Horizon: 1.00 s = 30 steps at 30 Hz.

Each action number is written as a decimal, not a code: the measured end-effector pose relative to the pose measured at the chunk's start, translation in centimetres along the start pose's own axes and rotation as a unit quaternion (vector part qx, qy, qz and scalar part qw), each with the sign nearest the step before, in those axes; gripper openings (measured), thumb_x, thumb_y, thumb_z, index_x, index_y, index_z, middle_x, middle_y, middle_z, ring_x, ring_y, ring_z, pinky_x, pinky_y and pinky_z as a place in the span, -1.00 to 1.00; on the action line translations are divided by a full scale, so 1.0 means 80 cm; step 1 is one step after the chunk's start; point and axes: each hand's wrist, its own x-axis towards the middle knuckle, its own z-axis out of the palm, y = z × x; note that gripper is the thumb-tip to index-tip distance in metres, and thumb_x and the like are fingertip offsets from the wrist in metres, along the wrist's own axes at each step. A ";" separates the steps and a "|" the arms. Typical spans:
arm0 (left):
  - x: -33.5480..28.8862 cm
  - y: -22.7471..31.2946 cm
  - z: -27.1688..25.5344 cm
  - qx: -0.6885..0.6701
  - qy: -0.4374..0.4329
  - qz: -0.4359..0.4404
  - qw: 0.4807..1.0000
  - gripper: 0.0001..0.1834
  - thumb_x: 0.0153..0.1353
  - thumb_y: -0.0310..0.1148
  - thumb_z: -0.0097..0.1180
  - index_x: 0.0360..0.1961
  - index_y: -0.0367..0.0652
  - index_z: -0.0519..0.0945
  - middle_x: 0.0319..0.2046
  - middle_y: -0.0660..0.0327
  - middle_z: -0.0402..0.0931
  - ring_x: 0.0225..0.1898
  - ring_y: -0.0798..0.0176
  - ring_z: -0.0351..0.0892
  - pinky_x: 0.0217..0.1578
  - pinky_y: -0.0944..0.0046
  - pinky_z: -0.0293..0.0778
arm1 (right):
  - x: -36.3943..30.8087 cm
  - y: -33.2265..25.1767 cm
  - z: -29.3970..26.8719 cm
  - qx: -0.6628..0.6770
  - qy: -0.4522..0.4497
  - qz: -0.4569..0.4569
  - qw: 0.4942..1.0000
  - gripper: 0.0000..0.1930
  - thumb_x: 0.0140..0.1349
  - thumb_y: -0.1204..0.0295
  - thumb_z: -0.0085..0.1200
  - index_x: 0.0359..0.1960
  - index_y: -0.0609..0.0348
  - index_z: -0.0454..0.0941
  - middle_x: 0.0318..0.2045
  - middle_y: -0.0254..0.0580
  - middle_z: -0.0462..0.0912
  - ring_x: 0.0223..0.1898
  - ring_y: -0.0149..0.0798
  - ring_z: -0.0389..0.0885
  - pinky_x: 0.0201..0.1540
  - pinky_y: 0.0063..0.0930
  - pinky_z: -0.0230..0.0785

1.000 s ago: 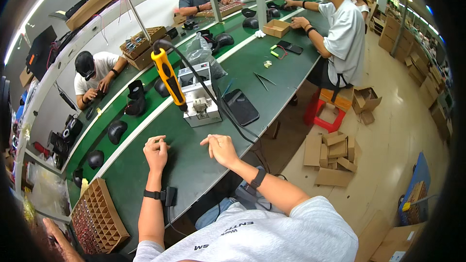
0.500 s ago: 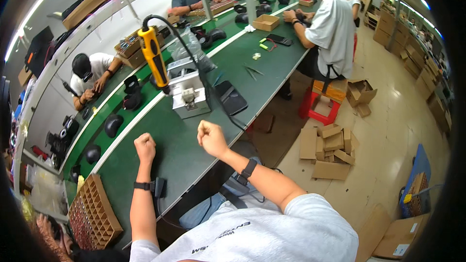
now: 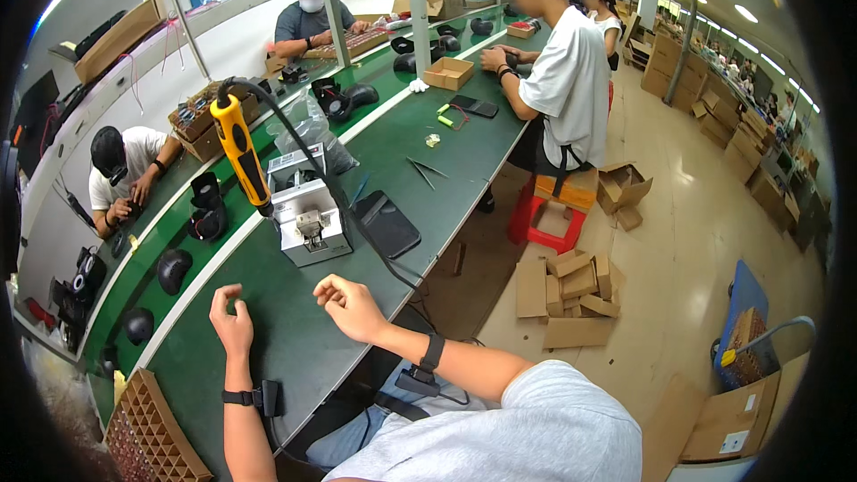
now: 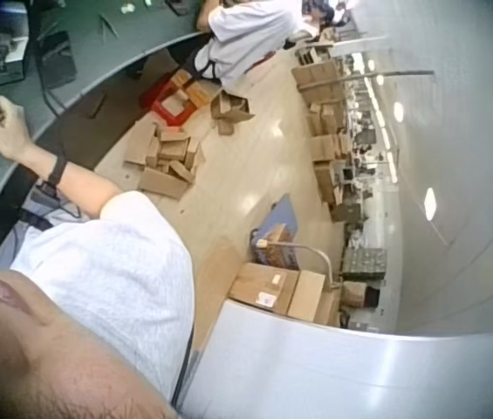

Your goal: The worker is assembling electronic components on an assembly line, specifically installing a round silver component into a black housing and securing it with an electric screwdriver.

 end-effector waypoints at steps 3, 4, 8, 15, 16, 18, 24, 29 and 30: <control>-0.004 -0.010 -0.001 0.019 0.005 0.038 0.999 -0.55 0.31 -0.63 -0.10 0.20 -0.25 0.57 -0.45 -0.01 0.67 -0.20 0.08 0.78 -0.07 0.17 0.59 | 0.006 -0.025 -0.005 -0.034 -0.081 0.060 0.994 -0.76 0.46 0.50 -0.08 0.03 0.26 0.59 -0.63 -0.30 0.58 -0.47 -0.49 0.57 -0.33 -0.56 0.43; -0.006 -0.013 -0.001 -0.054 -0.030 -0.065 0.996 -0.51 0.34 -0.62 -0.11 0.28 -0.24 0.53 -0.42 -0.04 0.68 -0.22 0.11 0.78 -0.16 0.19 0.59 | 0.007 -0.018 -0.003 0.007 -0.093 0.080 0.992 -0.67 0.56 0.33 -0.10 0.17 0.23 0.56 -0.67 -0.28 0.58 -0.48 -0.47 0.64 -0.31 -0.54 0.49; -0.021 -0.042 -0.002 -0.106 -0.063 -0.140 0.982 -0.42 0.35 -0.62 -0.16 0.40 -0.20 0.45 -0.47 -0.05 0.67 -0.39 0.20 0.77 -0.45 0.25 0.57 | 0.009 -0.022 0.001 0.003 -0.114 0.110 0.987 -0.63 0.55 0.39 -0.18 0.24 0.22 0.54 -0.64 -0.22 0.64 -0.58 -0.46 0.63 -0.47 -0.53 0.47; -0.008 -0.030 -0.010 -0.030 -0.096 -0.109 0.989 -0.38 0.17 -0.69 -0.19 0.28 -0.28 0.55 -0.66 0.05 0.65 -0.57 0.22 0.70 0.56 -0.08 -0.12 | 0.006 -0.020 -0.009 0.000 -0.095 0.161 0.982 -0.68 0.35 0.56 -0.25 -0.19 0.28 0.65 -0.66 -0.23 0.61 -0.76 -0.50 0.48 -0.69 -0.52 0.30; -0.011 -0.035 -0.008 -0.039 -0.081 -0.125 0.988 -0.39 0.17 -0.68 -0.18 0.27 -0.29 0.56 -0.66 0.04 0.65 -0.55 0.22 0.70 0.55 -0.08 -0.08 | 0.006 -0.019 -0.008 0.010 -0.094 0.165 0.982 -0.73 0.35 0.56 -0.23 -0.29 0.29 0.61 -0.66 -0.23 0.60 -0.76 -0.50 0.49 -0.69 -0.53 0.29; -0.014 -0.035 -0.008 -0.081 -0.063 -0.214 0.972 -0.44 0.23 -0.66 -0.15 0.26 -0.31 0.56 -0.62 0.05 0.68 -0.45 0.24 0.73 0.43 0.00 0.24 | 0.004 -0.017 -0.004 0.003 -0.098 0.150 0.984 -0.74 0.35 0.55 -0.21 -0.29 0.29 0.61 -0.67 -0.22 0.59 -0.75 -0.48 0.49 -0.69 -0.51 0.29; -0.010 -0.043 0.000 -0.123 -0.026 -0.227 0.966 -0.56 0.38 -0.63 -0.05 0.28 -0.35 0.51 -0.15 -0.04 0.70 -0.17 0.23 0.74 -0.04 0.30 0.56 | 0.011 -0.013 0.002 -0.097 -0.119 0.055 0.987 -0.84 0.34 0.49 -0.07 -0.21 0.27 0.56 -0.70 -0.22 0.57 -0.65 -0.33 0.60 -0.51 -0.35 0.42; 0.018 -0.003 0.015 -0.256 0.006 -0.238 0.937 -0.42 0.42 -0.63 -0.06 0.46 -0.22 0.29 0.06 -0.12 0.62 -0.19 0.19 0.73 -0.19 0.27 0.69 | 0.021 -0.010 0.014 -0.131 -0.138 0.056 0.980 -0.81 0.32 0.47 -0.03 -0.12 0.26 0.55 -0.66 -0.20 0.62 -0.60 -0.31 0.64 -0.48 -0.34 0.45; 0.021 -0.009 0.025 -0.257 0.013 -0.242 0.935 -0.37 0.45 -0.63 -0.09 0.52 -0.15 0.17 0.10 -0.17 0.59 -0.30 0.23 0.73 -0.29 0.29 0.73 | 0.026 -0.011 0.019 -0.149 -0.168 0.066 0.972 -0.77 0.31 0.47 -0.03 -0.06 0.27 0.53 -0.61 -0.18 0.66 -0.58 -0.29 0.66 -0.47 -0.34 0.47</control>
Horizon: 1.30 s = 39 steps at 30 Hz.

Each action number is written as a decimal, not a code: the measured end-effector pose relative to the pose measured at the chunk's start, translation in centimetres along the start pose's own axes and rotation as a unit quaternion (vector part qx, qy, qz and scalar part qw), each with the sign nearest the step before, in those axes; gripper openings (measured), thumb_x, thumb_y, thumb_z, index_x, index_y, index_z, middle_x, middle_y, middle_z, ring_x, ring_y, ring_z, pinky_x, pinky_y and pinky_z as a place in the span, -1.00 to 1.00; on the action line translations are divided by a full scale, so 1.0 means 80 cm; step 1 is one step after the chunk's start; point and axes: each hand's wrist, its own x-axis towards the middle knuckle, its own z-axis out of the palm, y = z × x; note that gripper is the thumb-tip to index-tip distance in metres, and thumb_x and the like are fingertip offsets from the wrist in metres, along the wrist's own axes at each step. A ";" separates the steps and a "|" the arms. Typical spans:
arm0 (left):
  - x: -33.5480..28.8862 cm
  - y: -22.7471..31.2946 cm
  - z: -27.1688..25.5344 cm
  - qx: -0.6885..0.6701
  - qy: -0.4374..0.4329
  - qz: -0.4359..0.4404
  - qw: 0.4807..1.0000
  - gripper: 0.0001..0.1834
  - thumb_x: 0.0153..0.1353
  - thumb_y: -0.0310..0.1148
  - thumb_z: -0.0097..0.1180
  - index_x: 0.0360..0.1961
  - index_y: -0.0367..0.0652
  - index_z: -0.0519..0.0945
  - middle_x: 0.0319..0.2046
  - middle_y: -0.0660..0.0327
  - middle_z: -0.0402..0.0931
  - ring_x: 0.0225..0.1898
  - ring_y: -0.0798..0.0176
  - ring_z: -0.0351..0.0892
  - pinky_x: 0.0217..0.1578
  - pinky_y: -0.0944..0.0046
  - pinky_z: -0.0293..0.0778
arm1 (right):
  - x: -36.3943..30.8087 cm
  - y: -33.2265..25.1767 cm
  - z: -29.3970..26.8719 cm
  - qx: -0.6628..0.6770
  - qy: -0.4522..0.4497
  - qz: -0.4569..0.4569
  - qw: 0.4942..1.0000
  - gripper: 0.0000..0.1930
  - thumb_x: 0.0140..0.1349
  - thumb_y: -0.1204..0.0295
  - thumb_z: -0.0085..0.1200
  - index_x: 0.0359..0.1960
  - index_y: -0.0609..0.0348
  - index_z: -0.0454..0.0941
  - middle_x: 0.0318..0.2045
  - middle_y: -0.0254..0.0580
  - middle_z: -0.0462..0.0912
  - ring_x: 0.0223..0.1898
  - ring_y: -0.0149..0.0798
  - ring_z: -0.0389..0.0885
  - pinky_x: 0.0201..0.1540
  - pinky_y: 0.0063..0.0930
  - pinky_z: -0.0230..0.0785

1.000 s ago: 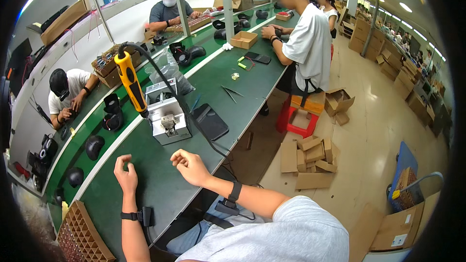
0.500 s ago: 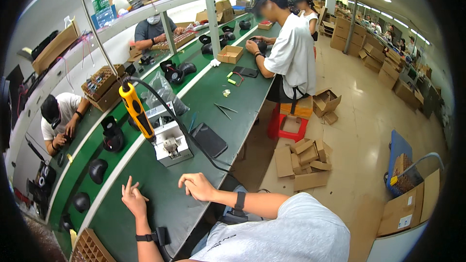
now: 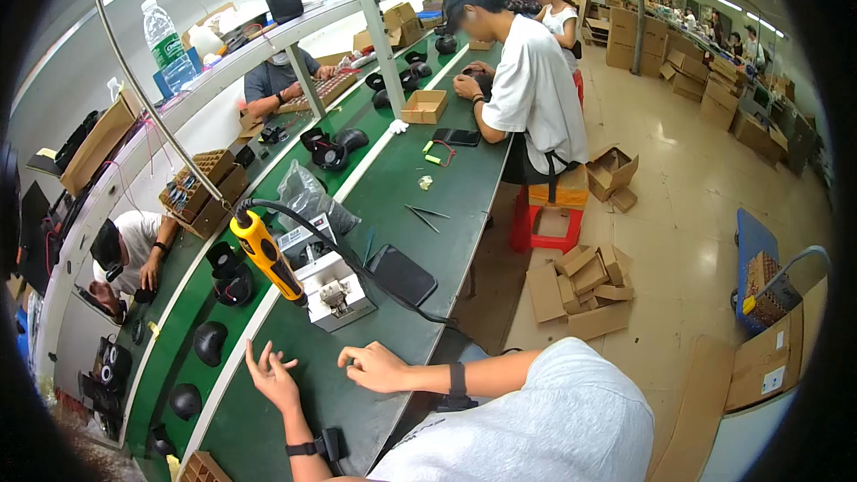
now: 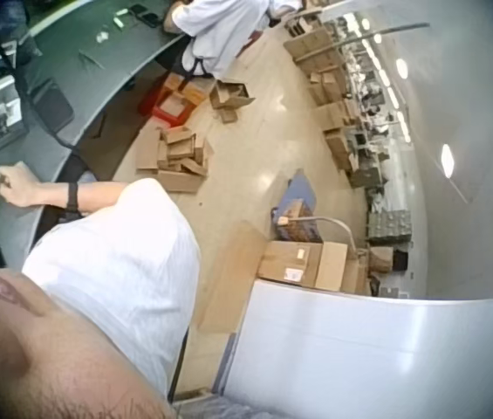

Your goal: The worker is assembling electronic components on an assembly line, specifically installing a round silver component into a black housing and securing it with an electric screwdriver.

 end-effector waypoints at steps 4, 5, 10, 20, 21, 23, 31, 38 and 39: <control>0.025 -0.006 0.024 -0.063 -0.015 -0.060 0.996 -0.24 0.33 -0.77 -0.17 0.55 -0.12 0.10 0.14 -0.21 0.55 -0.22 0.22 0.71 -0.23 0.27 0.73 | 0.055 -0.035 0.020 0.107 -0.124 0.015 0.986 -0.56 0.30 0.52 -0.06 0.24 0.24 0.36 -0.39 -0.04 0.76 -0.57 -0.24 0.70 -0.45 -0.34 0.53; 0.032 -0.019 0.024 -0.069 0.020 -0.048 0.996 -0.22 0.29 -0.79 -0.17 0.54 -0.12 0.12 0.13 -0.19 0.57 -0.19 0.22 0.71 -0.21 0.29 0.70 | 0.070 -0.046 0.028 0.107 -0.128 0.013 0.986 -0.56 0.30 0.52 -0.06 0.24 0.24 0.36 -0.39 -0.04 0.76 -0.57 -0.24 0.70 -0.45 -0.34 0.53; 0.052 -0.050 0.002 0.025 0.087 -0.019 0.996 -0.22 0.22 -0.82 -0.15 0.50 -0.17 0.21 0.02 -0.11 0.65 -0.10 0.23 0.70 -0.11 0.32 0.61 | 0.138 -0.057 0.072 0.260 -0.024 0.009 0.965 -0.30 0.28 0.72 -0.30 0.51 0.13 0.13 0.06 0.21 0.69 -0.60 -0.32 0.69 -0.51 -0.47 0.61; 0.056 -0.059 -0.004 -0.068 0.076 -0.022 0.995 -0.47 0.50 -0.44 -0.21 0.46 -0.31 0.23 0.44 -0.03 0.22 0.37 -0.07 0.37 0.28 0.05 0.42 | 0.218 0.013 0.145 0.252 0.049 -0.016 0.966 -0.52 0.45 0.54 -0.07 0.39 0.23 0.26 0.31 -0.01 0.46 -0.25 -0.37 0.67 -0.03 -0.43 0.54; 0.051 -0.044 0.007 -0.106 0.044 -0.026 0.993 -0.41 0.55 -0.26 -0.22 0.52 -0.27 0.15 0.50 -0.04 0.10 0.49 -0.11 0.18 0.40 0.02 0.26 | 0.212 0.011 0.137 0.236 0.027 -0.028 0.971 -0.48 0.50 0.45 -0.08 0.47 0.20 0.20 0.36 0.03 0.40 0.01 -0.31 0.65 0.18 -0.38 0.46; 0.044 -0.055 0.005 -0.142 -0.015 0.004 0.990 -0.31 0.57 -0.07 -0.31 0.57 -0.24 0.05 0.57 -0.03 -0.04 0.58 -0.09 -0.04 0.51 -0.02 0.02 | 0.204 0.002 0.146 0.268 0.002 -0.112 0.957 -0.39 0.55 0.33 -0.17 0.55 0.25 0.04 0.50 0.09 0.21 0.41 -0.12 0.37 0.46 -0.29 0.16; 0.002 -0.130 0.015 -0.084 -0.001 -0.068 0.994 -0.37 0.51 -0.06 -0.26 0.45 -0.22 0.23 0.39 0.03 0.26 0.36 0.03 0.31 0.35 0.06 0.29 | 0.206 0.010 0.142 0.096 -0.015 -0.278 0.956 -0.25 0.57 0.08 -0.25 0.56 0.42 -0.08 0.59 0.18 -0.07 0.62 0.13 -0.19 0.60 -0.12 -0.38; 0.061 -0.036 -0.003 -0.456 -0.230 -0.151 0.847 0.33 -0.08 0.83 -0.74 0.64 0.26 -0.29 0.65 0.15 -0.39 0.59 -0.22 -0.11 0.41 -0.19 0.21 | 0.210 0.003 0.133 -0.016 -0.039 -0.263 0.964 0.02 0.29 -0.37 -0.04 0.51 0.27 0.19 0.56 0.34 -0.05 0.60 0.25 -0.13 0.53 0.14 -0.20; 0.059 -0.038 -0.012 -0.447 -0.246 -0.136 0.849 0.33 -0.07 0.83 -0.71 0.64 0.24 -0.29 0.64 0.13 -0.38 0.59 -0.21 -0.09 0.41 -0.19 0.20 | 0.211 0.013 0.148 -0.019 -0.011 -0.289 0.957 -0.02 0.29 -0.37 -0.04 0.47 0.24 0.30 0.55 0.34 0.00 0.59 0.26 -0.07 0.52 0.15 -0.14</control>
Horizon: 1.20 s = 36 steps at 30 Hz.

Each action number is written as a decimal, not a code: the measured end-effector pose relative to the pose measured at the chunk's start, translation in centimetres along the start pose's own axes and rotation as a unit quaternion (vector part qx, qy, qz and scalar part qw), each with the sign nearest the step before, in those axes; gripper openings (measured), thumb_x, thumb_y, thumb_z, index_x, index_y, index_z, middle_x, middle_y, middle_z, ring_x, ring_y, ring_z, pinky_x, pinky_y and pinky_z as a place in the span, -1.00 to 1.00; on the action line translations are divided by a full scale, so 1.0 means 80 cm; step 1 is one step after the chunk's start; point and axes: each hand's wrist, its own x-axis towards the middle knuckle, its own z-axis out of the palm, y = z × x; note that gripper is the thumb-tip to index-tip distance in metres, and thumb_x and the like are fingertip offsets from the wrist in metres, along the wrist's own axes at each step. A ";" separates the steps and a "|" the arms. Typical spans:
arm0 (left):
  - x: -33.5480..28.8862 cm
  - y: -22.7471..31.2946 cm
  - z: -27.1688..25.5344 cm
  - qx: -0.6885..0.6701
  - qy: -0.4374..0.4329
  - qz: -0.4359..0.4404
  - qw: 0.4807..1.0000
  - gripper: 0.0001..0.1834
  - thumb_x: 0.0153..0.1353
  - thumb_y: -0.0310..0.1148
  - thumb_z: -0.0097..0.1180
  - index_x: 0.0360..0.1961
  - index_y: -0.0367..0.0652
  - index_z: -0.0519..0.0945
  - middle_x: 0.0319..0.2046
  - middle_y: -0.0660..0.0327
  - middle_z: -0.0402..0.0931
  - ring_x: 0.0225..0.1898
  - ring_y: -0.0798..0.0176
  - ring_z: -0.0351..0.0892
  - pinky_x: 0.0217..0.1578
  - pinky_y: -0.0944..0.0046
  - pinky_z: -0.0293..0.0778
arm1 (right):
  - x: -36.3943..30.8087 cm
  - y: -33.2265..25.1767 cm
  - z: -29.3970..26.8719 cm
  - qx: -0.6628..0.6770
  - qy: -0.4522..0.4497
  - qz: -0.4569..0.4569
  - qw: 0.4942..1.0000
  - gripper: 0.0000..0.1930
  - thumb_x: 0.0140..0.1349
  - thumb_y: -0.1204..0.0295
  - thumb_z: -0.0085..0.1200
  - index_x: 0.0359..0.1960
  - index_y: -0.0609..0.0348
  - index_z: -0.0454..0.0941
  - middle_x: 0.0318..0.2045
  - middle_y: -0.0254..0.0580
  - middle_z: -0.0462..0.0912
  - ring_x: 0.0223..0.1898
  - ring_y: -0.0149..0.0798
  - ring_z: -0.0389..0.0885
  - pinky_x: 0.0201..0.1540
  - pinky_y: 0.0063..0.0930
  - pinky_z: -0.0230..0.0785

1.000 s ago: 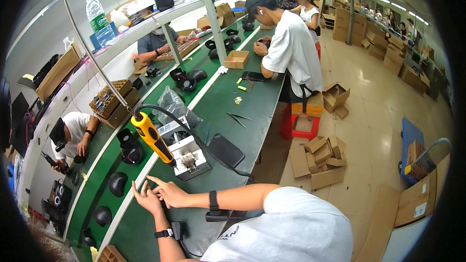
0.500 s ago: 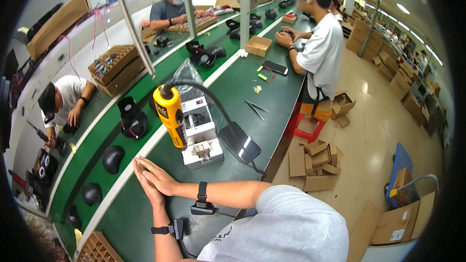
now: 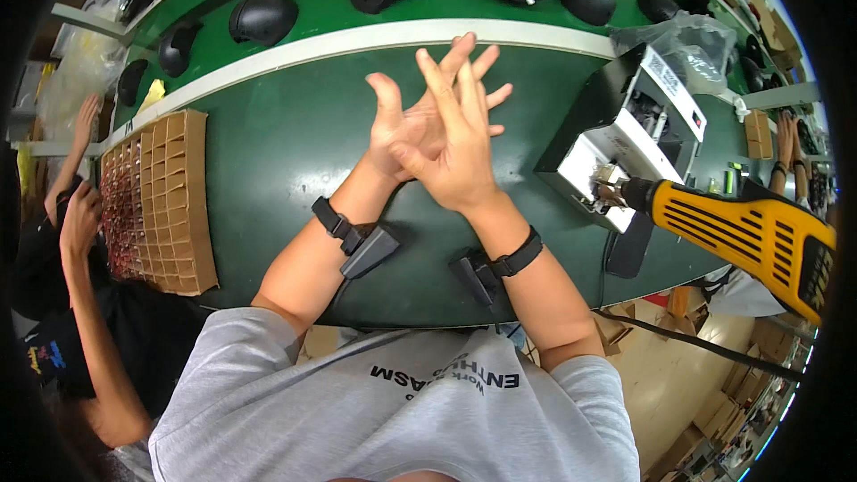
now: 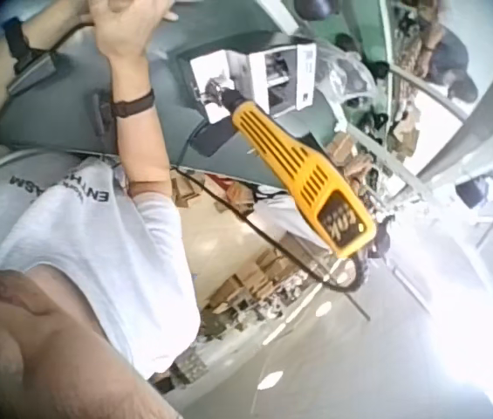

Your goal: The worker is assembling electronic components on an assembly line, specifically installing a round silver component into a black housing and securing it with an electric screwdriver.

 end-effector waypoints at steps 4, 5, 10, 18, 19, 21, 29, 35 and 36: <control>-0.005 0.001 0.000 0.001 0.011 -0.011 1.000 0.42 -0.16 0.87 -0.61 0.64 0.23 -0.30 0.64 0.11 -0.38 0.59 -0.20 -0.08 0.40 -0.17 0.23 | 0.047 -0.054 -0.029 -0.388 -0.043 -0.200 0.899 -0.64 0.48 0.33 0.06 0.14 0.34 0.39 -0.60 -0.37 0.38 -0.59 -0.43 0.50 -0.51 -0.47 0.55; -0.003 0.000 0.001 -0.002 0.008 -0.014 1.000 0.45 -0.20 0.89 -0.57 0.64 0.22 -0.29 0.64 0.11 -0.37 0.59 -0.20 -0.08 0.40 -0.16 0.24 | 0.039 -0.048 -0.026 -0.300 -0.039 -0.146 0.942 -0.56 0.45 0.23 0.05 0.19 0.30 0.41 -0.39 -0.22 0.35 -0.37 -0.29 0.43 -0.31 -0.36 0.43; 0.002 0.010 0.017 0.009 0.008 -0.028 1.000 0.53 -0.28 0.91 -0.49 0.63 0.18 -0.33 0.64 0.10 -0.37 0.58 -0.20 -0.07 0.40 -0.13 0.25 | 0.008 -0.028 -0.014 0.081 -0.011 0.069 0.994 -0.25 0.36 -0.18 0.03 0.37 0.15 0.48 0.42 0.35 0.20 0.50 0.30 0.12 0.47 0.08 -0.03; -0.004 -0.023 0.002 -0.017 -0.058 0.054 0.997 0.04 0.37 0.39 -0.12 0.63 0.01 -0.14 0.64 0.16 -0.30 0.63 -0.06 -0.32 0.56 -0.16 -0.23 | -0.003 -0.027 -0.018 0.109 0.001 0.125 0.986 -0.33 0.44 -0.16 -0.18 0.26 0.11 0.59 0.40 0.26 0.26 0.46 0.16 0.19 0.45 0.07 -0.02; -0.004 -0.020 0.000 0.005 -0.043 0.049 0.998 0.08 0.32 0.47 -0.14 0.63 0.06 -0.15 0.64 0.22 -0.30 0.61 -0.10 -0.21 0.40 -0.06 0.06 | -0.003 -0.030 -0.017 0.093 -0.015 0.123 0.988 -0.30 0.47 -0.18 -0.26 0.28 0.12 0.56 0.43 0.22 0.24 0.50 0.14 0.12 0.50 0.08 -0.14; -0.009 -0.014 -0.002 0.030 -0.029 0.051 0.998 0.13 0.27 0.55 -0.16 0.64 0.11 -0.16 0.65 0.28 -0.30 0.59 -0.14 -0.09 0.25 0.04 0.35 | -0.001 -0.031 -0.011 0.078 -0.034 0.113 0.990 -0.27 0.49 -0.20 -0.34 0.31 0.13 0.53 0.46 0.19 0.23 0.53 0.12 0.06 0.54 0.10 -0.27; -0.008 0.027 -0.013 0.094 0.060 -0.036 0.993 -0.19 0.51 0.05 -0.01 0.61 0.00 -0.02 0.58 0.18 -0.04 0.51 0.04 0.14 0.32 0.03 0.37 | -0.001 -0.011 -0.003 0.171 0.012 0.135 0.976 -0.40 0.47 0.02 -0.02 0.41 0.09 0.40 0.47 0.07 0.22 0.55 0.07 0.05 0.54 -0.01 -0.13; -0.005 0.193 -0.112 0.721 0.350 0.236 0.549 -0.67 -0.01 -0.31 0.44 -0.22 -0.25 0.73 -0.14 -0.03 0.70 -0.08 -0.08 0.70 0.04 0.06 0.57 | 0.000 -0.008 0.003 0.096 0.027 0.223 0.970 -0.44 0.27 0.49 0.25 0.33 0.08 0.46 0.31 -0.03 0.36 0.10 -0.16 0.51 0.07 -0.32 0.50; -0.006 0.226 -0.144 0.729 0.428 0.265 0.463 -0.66 0.02 -0.26 0.44 -0.21 -0.23 0.74 -0.12 -0.04 0.70 -0.05 -0.10 0.68 0.05 0.03 0.56 | 0.002 -0.010 0.006 0.095 0.028 0.227 0.969 -0.46 0.26 0.50 0.25 0.30 0.09 0.49 0.28 -0.03 0.38 0.08 -0.16 0.53 0.03 -0.32 0.53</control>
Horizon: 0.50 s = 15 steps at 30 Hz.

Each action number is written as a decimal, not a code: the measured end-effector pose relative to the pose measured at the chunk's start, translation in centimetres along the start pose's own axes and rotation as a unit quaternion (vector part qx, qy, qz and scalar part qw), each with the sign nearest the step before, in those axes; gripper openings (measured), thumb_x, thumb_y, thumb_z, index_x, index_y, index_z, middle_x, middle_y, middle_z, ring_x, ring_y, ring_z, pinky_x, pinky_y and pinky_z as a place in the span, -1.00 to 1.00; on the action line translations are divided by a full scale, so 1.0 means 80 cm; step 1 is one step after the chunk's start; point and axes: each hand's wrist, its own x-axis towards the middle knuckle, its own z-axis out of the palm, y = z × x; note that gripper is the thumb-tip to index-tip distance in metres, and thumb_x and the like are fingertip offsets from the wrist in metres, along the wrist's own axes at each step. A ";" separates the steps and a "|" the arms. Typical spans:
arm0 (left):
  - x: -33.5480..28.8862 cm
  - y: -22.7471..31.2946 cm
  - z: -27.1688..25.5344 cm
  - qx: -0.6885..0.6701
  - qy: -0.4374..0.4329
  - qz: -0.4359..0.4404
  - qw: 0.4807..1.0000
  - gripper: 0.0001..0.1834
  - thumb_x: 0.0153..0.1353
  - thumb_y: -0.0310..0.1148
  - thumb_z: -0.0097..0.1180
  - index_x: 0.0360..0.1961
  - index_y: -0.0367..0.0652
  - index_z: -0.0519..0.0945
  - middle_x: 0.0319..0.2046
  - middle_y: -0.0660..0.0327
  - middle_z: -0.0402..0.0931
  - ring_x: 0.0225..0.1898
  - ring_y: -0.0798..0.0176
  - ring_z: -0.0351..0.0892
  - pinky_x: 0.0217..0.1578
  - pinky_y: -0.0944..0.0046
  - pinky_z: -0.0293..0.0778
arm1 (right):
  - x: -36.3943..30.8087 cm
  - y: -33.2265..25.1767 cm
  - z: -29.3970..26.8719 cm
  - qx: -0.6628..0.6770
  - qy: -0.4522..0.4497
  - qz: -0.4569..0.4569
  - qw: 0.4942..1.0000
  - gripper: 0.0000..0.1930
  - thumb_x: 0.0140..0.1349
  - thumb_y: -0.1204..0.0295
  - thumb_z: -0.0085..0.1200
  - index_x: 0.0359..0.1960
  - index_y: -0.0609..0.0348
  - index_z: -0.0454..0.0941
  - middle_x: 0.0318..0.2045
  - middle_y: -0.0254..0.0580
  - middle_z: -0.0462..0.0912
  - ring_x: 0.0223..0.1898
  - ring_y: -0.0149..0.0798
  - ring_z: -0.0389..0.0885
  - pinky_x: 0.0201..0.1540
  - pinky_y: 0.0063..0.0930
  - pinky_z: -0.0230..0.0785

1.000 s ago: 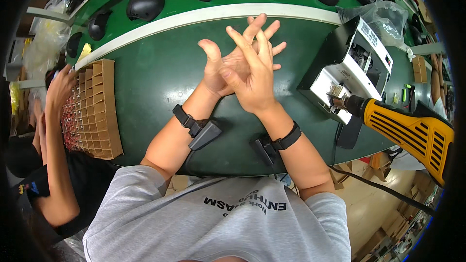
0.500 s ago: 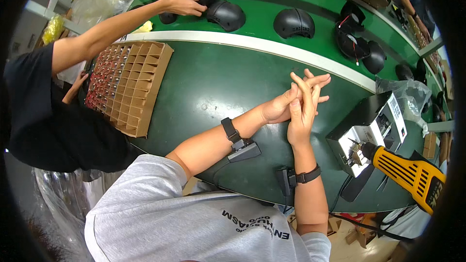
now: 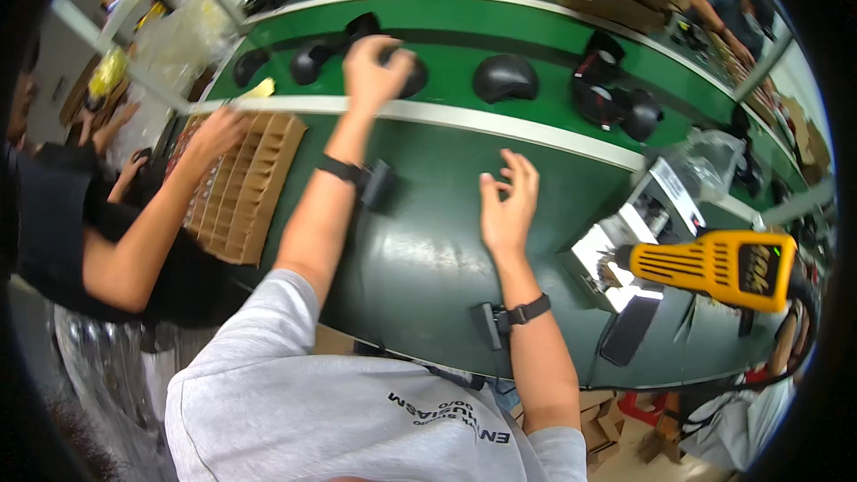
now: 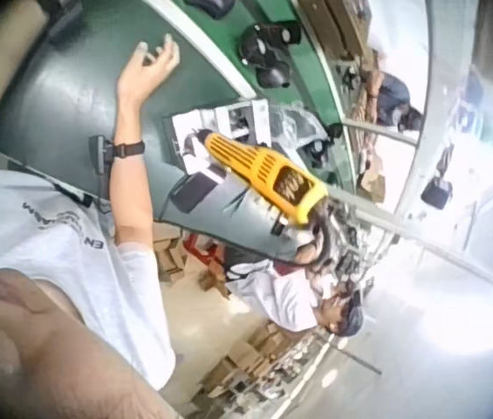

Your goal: The worker is assembling electronic components on an assembly line, specifically installing a round silver component into a black housing and securing it with an electric screwdriver.

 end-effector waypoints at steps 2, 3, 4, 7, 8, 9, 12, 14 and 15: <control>0.044 -0.070 -0.013 0.199 0.021 -0.061 0.978 -0.44 0.06 0.07 0.39 -0.05 -0.12 0.75 0.00 -0.11 0.67 0.08 -0.18 0.63 0.12 -0.08 0.52 | -0.001 -0.007 0.008 -0.029 -0.013 -0.027 0.999 -0.54 0.22 0.52 0.26 0.19 0.12 0.55 0.20 -0.04 0.43 0.04 -0.13 0.55 -0.03 -0.32 0.56; 0.055 -0.047 0.018 0.254 -0.062 -0.212 0.942 -0.26 0.04 0.19 0.32 0.11 -0.14 0.66 0.16 -0.18 0.56 0.18 -0.31 0.53 0.17 -0.18 0.49 | 0.000 0.001 -0.011 -0.043 0.001 -0.020 0.999 -0.56 0.20 0.52 0.27 0.15 0.12 0.57 0.18 -0.04 0.45 0.04 -0.11 0.56 -0.04 -0.33 0.56; 0.069 -0.055 0.024 0.272 -0.119 -0.245 0.923 -0.09 0.04 0.34 0.26 0.28 -0.08 0.53 0.28 -0.21 0.45 0.24 -0.38 0.48 0.23 -0.24 0.44 | 0.002 -0.001 -0.014 -0.044 0.012 -0.021 0.999 -0.59 0.19 0.52 0.28 0.11 0.12 0.58 0.15 -0.03 0.46 0.03 -0.09 0.57 -0.04 -0.33 0.56; 0.084 -0.137 0.008 0.289 -0.220 -0.269 0.892 -0.03 0.09 0.48 0.12 0.24 -0.15 0.58 0.23 -0.23 0.51 0.28 -0.31 0.49 0.27 -0.11 0.41 | -0.001 -0.002 0.005 -0.045 0.037 -0.047 0.997 -0.64 0.16 0.53 0.27 0.03 0.14 0.63 0.09 -0.05 0.49 -0.09 -0.15 0.60 -0.14 -0.39 0.59; 0.080 -0.164 0.007 0.286 -0.231 -0.223 0.903 -0.08 0.09 0.48 0.13 0.07 -0.21 0.68 0.05 -0.26 0.62 0.18 -0.27 0.58 0.22 -0.07 0.45 | 0.000 0.002 0.006 -0.071 0.030 -0.067 0.995 -0.66 0.18 0.50 0.26 0.02 0.15 0.64 0.08 -0.04 0.48 -0.09 -0.14 0.59 -0.15 -0.38 0.59; 0.071 -0.171 0.017 0.301 -0.208 -0.187 0.911 -0.13 0.07 0.44 0.18 -0.03 -0.25 0.71 -0.05 -0.24 0.67 0.08 -0.31 0.62 0.14 -0.11 0.49 | -0.004 0.000 0.004 -0.065 0.032 -0.052 0.996 -0.66 0.18 0.48 0.25 0.03 0.16 0.62 0.09 -0.03 0.47 -0.10 -0.13 0.59 -0.17 -0.38 0.58; 0.073 -0.202 0.031 0.318 -0.180 -0.109 0.925 -0.29 0.05 0.20 0.32 -0.08 -0.29 0.69 -0.07 -0.23 0.68 0.02 -0.34 0.64 0.09 -0.18 0.52 | -0.005 0.008 0.006 -0.071 0.025 -0.041 0.996 -0.64 0.22 0.44 0.20 0.07 0.17 0.55 0.10 -0.01 0.45 0.06 0.02 0.55 0.10 -0.22 0.50; 0.083 -0.208 0.033 0.277 -0.130 -0.087 0.948 -0.32 0.06 0.02 0.40 0.06 -0.31 0.64 -0.03 -0.23 0.66 0.06 -0.31 0.63 0.13 -0.16 0.51 | -0.004 0.001 0.000 -0.041 0.025 -0.023 0.999 -0.65 0.24 0.44 0.17 0.06 0.20 0.54 0.10 0.00 0.44 0.14 0.06 0.51 0.24 -0.17 0.41; 0.086 -0.213 0.027 0.283 -0.123 -0.088 0.947 -0.30 0.06 -0.01 0.41 0.12 -0.29 0.61 0.01 -0.23 0.64 0.08 -0.31 0.61 0.15 -0.15 0.49 | -0.004 0.001 0.000 -0.036 0.025 -0.022 0.999 -0.65 0.24 0.45 0.16 0.06 0.21 0.54 0.10 -0.01 0.44 0.14 0.06 0.51 0.24 -0.17 0.40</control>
